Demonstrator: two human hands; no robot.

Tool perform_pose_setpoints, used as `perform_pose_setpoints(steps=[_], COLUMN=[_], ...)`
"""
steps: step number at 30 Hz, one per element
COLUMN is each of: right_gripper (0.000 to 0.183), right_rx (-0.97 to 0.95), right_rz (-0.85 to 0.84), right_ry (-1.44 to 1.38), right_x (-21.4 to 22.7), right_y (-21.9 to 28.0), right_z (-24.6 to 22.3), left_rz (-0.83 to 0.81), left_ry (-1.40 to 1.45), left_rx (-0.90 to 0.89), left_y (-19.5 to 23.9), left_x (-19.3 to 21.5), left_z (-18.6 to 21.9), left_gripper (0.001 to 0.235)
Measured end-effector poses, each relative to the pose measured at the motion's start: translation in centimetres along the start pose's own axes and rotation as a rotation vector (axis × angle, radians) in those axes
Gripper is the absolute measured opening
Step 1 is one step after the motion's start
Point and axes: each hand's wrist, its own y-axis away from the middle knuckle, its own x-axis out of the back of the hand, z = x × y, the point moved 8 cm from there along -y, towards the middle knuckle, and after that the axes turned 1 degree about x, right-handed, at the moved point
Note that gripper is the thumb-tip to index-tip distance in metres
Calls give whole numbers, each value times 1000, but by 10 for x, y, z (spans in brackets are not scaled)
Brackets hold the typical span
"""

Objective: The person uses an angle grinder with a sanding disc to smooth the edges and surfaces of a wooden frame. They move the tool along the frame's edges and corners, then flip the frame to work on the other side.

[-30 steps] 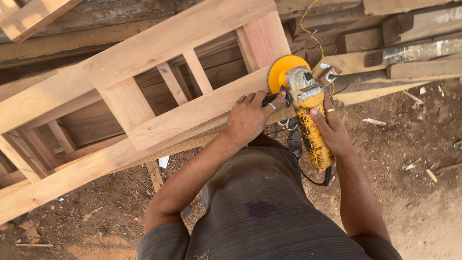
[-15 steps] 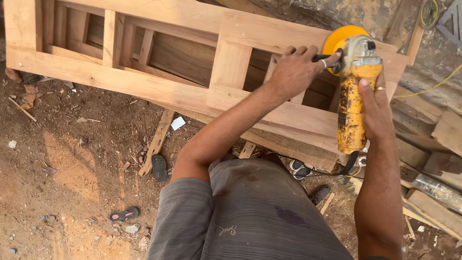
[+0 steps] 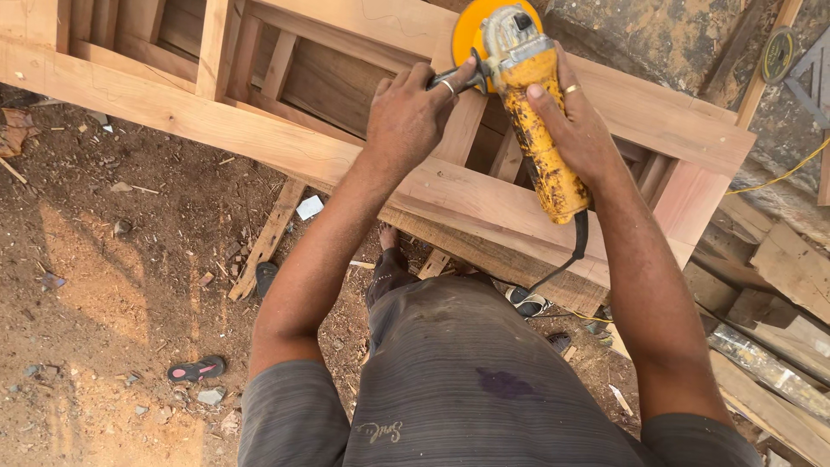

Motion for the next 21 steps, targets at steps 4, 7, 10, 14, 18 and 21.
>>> perform_pose_setpoints(steps=[4,7,10,14,18,21], right_gripper=[77,78,82,83,92,93], right_rx=[121,155,-73,113,-102,-80], right_rz=[-67,-108,-135,-175,-160,-183], right_ry=[51,83,73,154,289,313], right_x=[-16,-25,-32,-42,-43,-46], right_y=[-23,-26,-21,-15,3,14], right_z=[-4,-10,3,-17,4,6], left_rz=[18,1,11,-74,-63,-35], left_ry=[28,40,64,73,88,124], left_rx=[53,109,139,208,213,212], left_y=[11,23,36,55,74,85], left_x=[7,9,13,13,18,22], left_z=[-21,-29,-29,-28,-19,-9], left_gripper=[52,52,53,49,47,47])
